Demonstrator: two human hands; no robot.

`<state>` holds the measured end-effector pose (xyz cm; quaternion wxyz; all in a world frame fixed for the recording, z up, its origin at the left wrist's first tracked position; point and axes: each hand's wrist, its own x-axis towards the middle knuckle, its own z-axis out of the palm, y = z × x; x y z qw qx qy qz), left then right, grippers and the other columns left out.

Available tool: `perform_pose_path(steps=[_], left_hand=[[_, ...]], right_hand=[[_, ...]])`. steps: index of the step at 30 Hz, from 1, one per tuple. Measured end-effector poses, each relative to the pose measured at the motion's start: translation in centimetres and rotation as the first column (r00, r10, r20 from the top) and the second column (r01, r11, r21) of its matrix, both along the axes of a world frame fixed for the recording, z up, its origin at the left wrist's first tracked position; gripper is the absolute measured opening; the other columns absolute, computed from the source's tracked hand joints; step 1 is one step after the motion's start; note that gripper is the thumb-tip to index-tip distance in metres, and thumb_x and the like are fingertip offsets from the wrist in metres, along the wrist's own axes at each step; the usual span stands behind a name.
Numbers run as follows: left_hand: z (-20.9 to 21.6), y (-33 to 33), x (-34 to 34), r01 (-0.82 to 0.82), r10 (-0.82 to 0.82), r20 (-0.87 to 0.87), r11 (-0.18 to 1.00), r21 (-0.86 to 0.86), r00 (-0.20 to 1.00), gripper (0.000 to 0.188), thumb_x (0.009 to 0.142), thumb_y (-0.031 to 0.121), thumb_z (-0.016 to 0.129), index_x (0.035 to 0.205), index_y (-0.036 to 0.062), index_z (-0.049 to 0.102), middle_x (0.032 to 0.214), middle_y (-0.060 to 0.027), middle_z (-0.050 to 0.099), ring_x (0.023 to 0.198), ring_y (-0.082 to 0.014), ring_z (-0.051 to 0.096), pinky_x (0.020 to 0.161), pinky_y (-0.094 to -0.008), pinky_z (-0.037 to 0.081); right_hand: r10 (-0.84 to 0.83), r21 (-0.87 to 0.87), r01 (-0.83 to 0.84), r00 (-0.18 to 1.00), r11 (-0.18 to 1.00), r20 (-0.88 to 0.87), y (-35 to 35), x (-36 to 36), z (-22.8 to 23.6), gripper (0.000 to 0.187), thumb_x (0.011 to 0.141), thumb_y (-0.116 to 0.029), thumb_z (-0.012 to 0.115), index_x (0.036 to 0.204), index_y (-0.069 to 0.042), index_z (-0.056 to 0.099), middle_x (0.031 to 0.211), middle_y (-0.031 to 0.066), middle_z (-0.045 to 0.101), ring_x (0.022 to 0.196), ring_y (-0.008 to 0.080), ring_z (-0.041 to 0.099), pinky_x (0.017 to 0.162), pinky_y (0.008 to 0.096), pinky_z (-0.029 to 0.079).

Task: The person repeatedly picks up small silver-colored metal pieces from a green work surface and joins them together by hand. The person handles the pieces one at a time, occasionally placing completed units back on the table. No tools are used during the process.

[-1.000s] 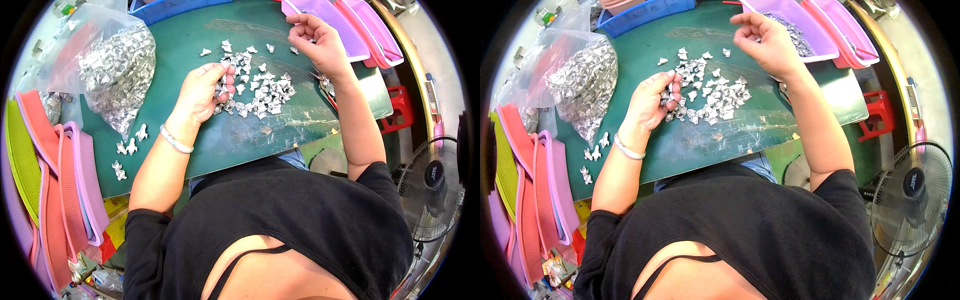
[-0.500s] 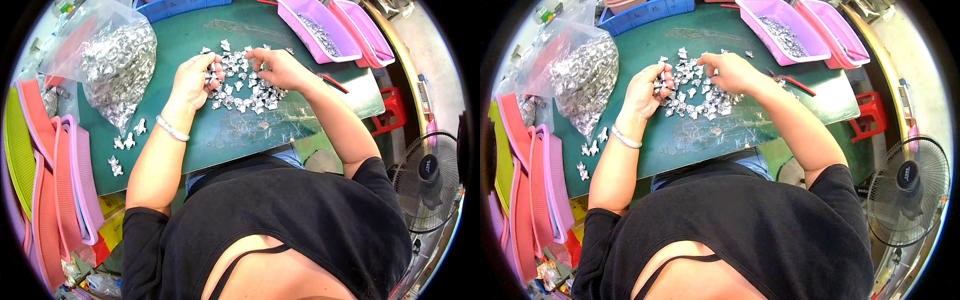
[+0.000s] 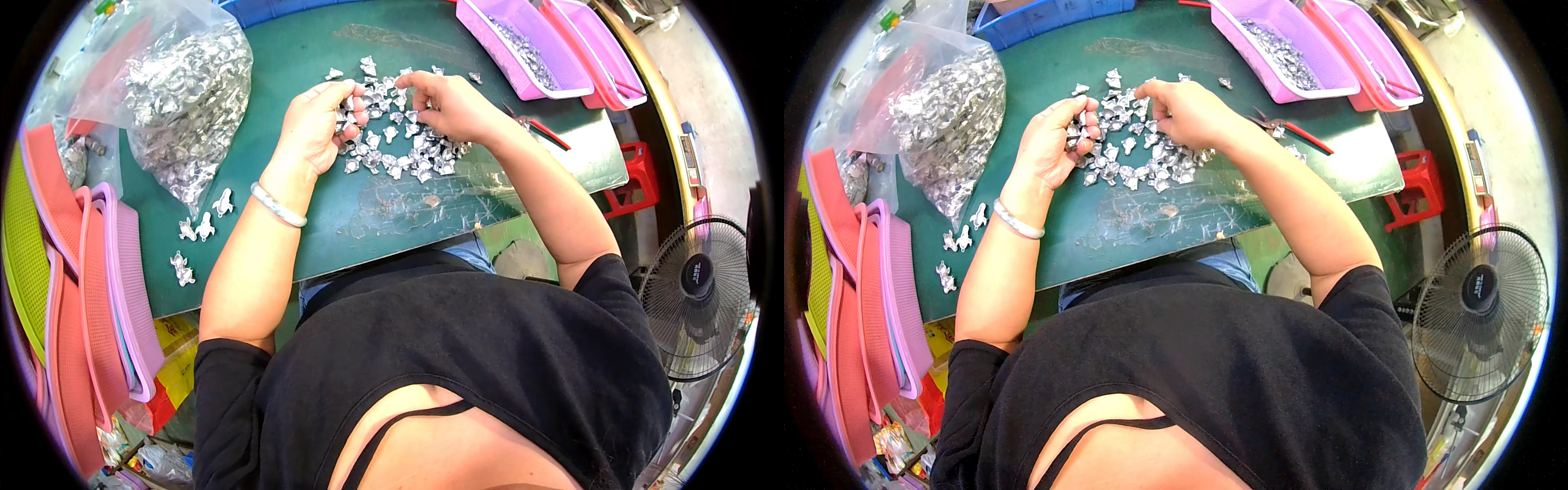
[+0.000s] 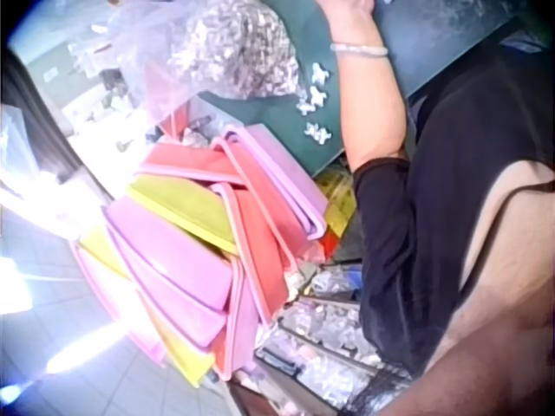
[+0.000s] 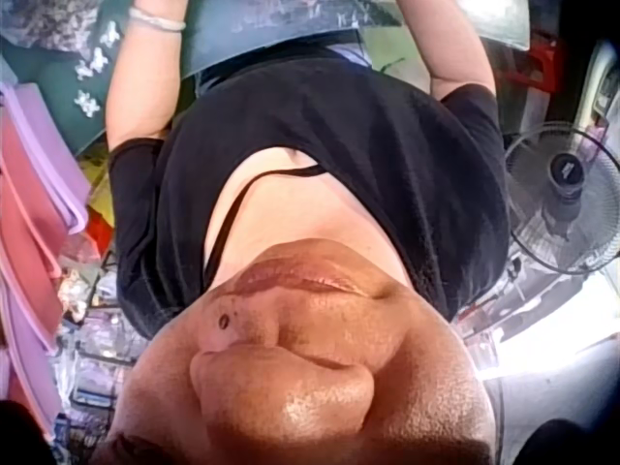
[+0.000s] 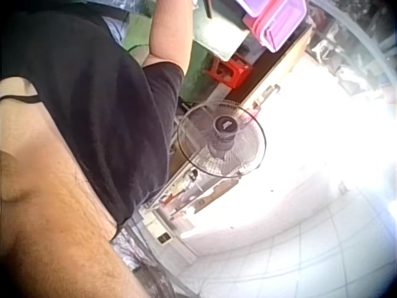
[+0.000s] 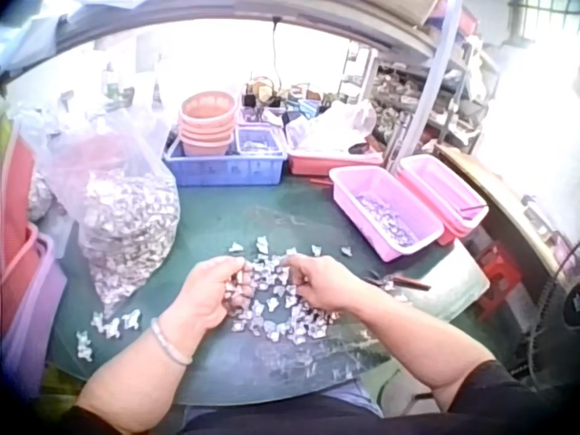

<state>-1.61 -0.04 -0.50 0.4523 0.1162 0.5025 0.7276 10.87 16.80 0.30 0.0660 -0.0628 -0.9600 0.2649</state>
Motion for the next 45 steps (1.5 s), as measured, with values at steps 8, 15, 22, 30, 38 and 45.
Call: perform_pose_path(steps=[8,15,22,30,38,45], left_hand=[[0.0,0.0,0.5,0.099,-0.101,-0.096,0.995,-0.034,0.990,0.017,0.084,0.019,0.057,0.087,0.0027,0.058,0.066,-0.0015,0.054,0.056,-0.0090,0.052,0.043,-0.0174,0.037],[0.5,-0.2,1.7,0.252,-0.252,-0.170,0.967,-0.019,0.953,0.013,0.084,0.017,0.057,0.085,0.0045,0.058,0.065,-0.0012,0.054,0.053,-0.0094,0.050,0.042,-0.0186,0.035],[0.4,-0.3,1.1,0.245,-0.247,0.027,0.968,0.064,0.969,0.010,0.085,0.013,0.053,0.085,0.0038,0.056,0.066,-0.0030,0.054,0.055,-0.0112,0.051,0.042,-0.0194,0.036],[0.5,-0.4,1.0,0.261,-0.267,0.066,0.962,0.084,0.962,0.010,0.085,0.013,0.053,0.083,0.0034,0.056,0.066,-0.0031,0.054,0.055,-0.0116,0.050,0.042,-0.0195,0.036],[0.7,-0.5,1.0,0.250,-0.256,0.049,0.962,0.115,0.965,0.011,0.084,0.014,0.054,0.082,0.0036,0.057,0.066,-0.0032,0.055,0.055,-0.0116,0.051,0.042,-0.0192,0.036],[0.9,-0.6,1.1,0.237,-0.240,0.006,0.962,0.133,0.971,0.011,0.083,0.016,0.057,0.082,0.0052,0.057,0.066,-0.0028,0.055,0.055,-0.0104,0.051,0.042,-0.0189,0.035]], right_hand=[[0.001,-0.340,0.004,1.000,0.940,0.015,-0.7,0.5,1.8,0.046,0.070,0.002,0.059,0.114,-0.002,0.049,0.072,0.0012,0.055,0.066,0.0080,0.052,0.060,0.0223,0.042],[-0.012,-0.664,-0.004,1.000,0.748,-0.019,-2.4,0.2,3.5,0.045,0.075,-0.002,0.061,0.116,0.003,0.045,0.077,0.0021,0.058,0.070,0.0060,0.052,0.064,0.0191,0.041],[-0.030,-0.735,-0.009,0.999,0.678,-0.040,-3.0,0.6,3.9,0.046,0.076,-0.003,0.061,0.118,0.004,0.043,0.080,0.0037,0.060,0.074,0.0070,0.054,0.067,0.0201,0.042],[-0.024,-0.716,-0.044,0.996,0.697,-0.085,-3.5,0.6,3.8,0.046,0.076,-0.003,0.060,0.118,0.004,0.042,0.079,0.0035,0.060,0.072,0.0066,0.053,0.065,0.0198,0.042],[-0.045,-0.735,-0.040,0.994,0.676,-0.095,-3.9,0.6,3.8,0.044,0.077,-0.001,0.057,0.118,0.004,0.042,0.078,0.0021,0.058,0.071,0.0057,0.052,0.064,0.0190,0.041],[-0.043,-0.741,-0.042,0.994,0.670,-0.095,-3.8,0.7,3.6,0.043,0.077,-0.001,0.057,0.117,0.004,0.042,0.080,0.0021,0.057,0.073,0.0059,0.052,0.065,0.0193,0.041]])
